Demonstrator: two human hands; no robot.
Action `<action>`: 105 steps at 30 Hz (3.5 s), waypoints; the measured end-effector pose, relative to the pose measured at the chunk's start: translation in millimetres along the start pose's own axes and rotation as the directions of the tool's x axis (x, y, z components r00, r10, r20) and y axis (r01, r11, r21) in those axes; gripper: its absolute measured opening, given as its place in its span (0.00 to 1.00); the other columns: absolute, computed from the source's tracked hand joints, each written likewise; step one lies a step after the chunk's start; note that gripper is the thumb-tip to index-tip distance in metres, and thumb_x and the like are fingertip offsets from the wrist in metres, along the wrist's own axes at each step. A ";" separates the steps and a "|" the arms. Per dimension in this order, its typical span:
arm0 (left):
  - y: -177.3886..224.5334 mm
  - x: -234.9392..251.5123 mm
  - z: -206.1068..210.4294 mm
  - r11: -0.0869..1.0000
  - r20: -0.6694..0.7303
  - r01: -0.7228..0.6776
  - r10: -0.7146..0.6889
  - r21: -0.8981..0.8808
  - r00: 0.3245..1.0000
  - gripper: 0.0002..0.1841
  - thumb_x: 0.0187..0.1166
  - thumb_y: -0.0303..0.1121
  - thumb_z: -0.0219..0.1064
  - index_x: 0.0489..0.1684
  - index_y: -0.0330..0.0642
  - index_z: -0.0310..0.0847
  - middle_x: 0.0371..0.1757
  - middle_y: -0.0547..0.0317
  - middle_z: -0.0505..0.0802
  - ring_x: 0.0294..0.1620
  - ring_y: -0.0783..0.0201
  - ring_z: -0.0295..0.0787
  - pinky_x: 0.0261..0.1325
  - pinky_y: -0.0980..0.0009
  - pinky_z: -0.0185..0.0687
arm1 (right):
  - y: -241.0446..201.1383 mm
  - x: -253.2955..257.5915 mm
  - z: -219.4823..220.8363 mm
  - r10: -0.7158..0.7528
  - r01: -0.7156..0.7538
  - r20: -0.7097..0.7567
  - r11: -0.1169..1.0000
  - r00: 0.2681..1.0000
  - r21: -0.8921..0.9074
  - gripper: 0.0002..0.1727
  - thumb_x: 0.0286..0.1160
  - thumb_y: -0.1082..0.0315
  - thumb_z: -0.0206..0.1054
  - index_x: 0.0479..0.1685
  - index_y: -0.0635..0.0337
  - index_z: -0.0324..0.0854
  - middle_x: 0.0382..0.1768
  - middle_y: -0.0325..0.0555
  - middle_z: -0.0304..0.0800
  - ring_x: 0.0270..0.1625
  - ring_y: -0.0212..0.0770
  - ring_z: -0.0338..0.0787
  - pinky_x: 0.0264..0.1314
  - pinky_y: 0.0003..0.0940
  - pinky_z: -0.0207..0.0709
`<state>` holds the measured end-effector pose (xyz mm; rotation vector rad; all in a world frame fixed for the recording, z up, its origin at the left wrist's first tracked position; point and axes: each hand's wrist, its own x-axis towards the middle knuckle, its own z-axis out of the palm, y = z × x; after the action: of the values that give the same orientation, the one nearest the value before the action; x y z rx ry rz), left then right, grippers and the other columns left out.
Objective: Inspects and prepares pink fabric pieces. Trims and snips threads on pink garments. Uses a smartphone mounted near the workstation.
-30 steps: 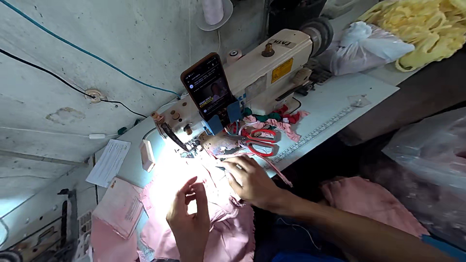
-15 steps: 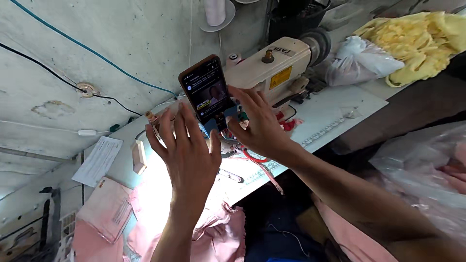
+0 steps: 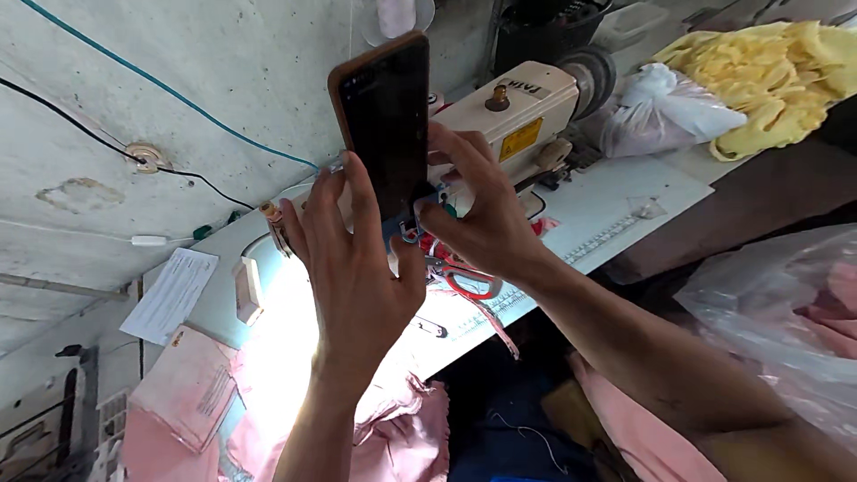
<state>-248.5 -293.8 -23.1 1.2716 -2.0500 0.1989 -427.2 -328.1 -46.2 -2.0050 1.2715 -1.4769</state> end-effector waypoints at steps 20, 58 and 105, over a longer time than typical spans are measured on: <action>-21.7 25.1 -3.2 0.672 0.093 0.085 -0.024 -0.736 0.995 0.54 0.69 0.17 0.64 0.98 0.44 0.31 0.88 0.47 0.69 0.77 0.56 0.82 0.68 0.59 0.90 | 5.2 31.1 6.8 -0.234 0.110 0.147 0.813 0.961 0.572 0.57 0.60 0.89 0.60 0.95 0.68 0.29 0.81 0.63 0.69 0.77 0.49 0.81 0.75 0.42 0.83; -26.4 18.6 -2.7 0.603 0.130 0.148 -0.073 -0.784 0.989 0.54 0.69 0.15 0.65 0.99 0.50 0.34 0.86 0.51 0.70 0.71 0.57 0.85 0.61 0.61 0.93 | -0.5 21.6 12.3 -0.128 -0.024 0.169 0.727 0.977 0.687 0.51 0.69 0.88 0.56 0.96 0.60 0.33 0.70 0.58 0.79 0.66 0.45 0.88 0.64 0.39 0.88; -25.5 18.7 0.2 0.594 0.126 0.170 -0.114 -0.786 0.985 0.53 0.71 0.17 0.64 0.99 0.54 0.36 0.85 0.52 0.73 0.69 0.57 0.87 0.60 0.60 0.92 | 0.1 17.8 9.6 -0.067 -0.081 0.180 0.706 0.981 0.703 0.43 0.80 0.86 0.40 0.97 0.49 0.39 0.74 0.51 0.78 0.68 0.42 0.86 0.71 0.42 0.83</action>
<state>-232.4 -320.4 -17.1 0.8357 -1.7138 -0.7837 -417.6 -344.7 -39.8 -1.5454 0.4848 -1.4206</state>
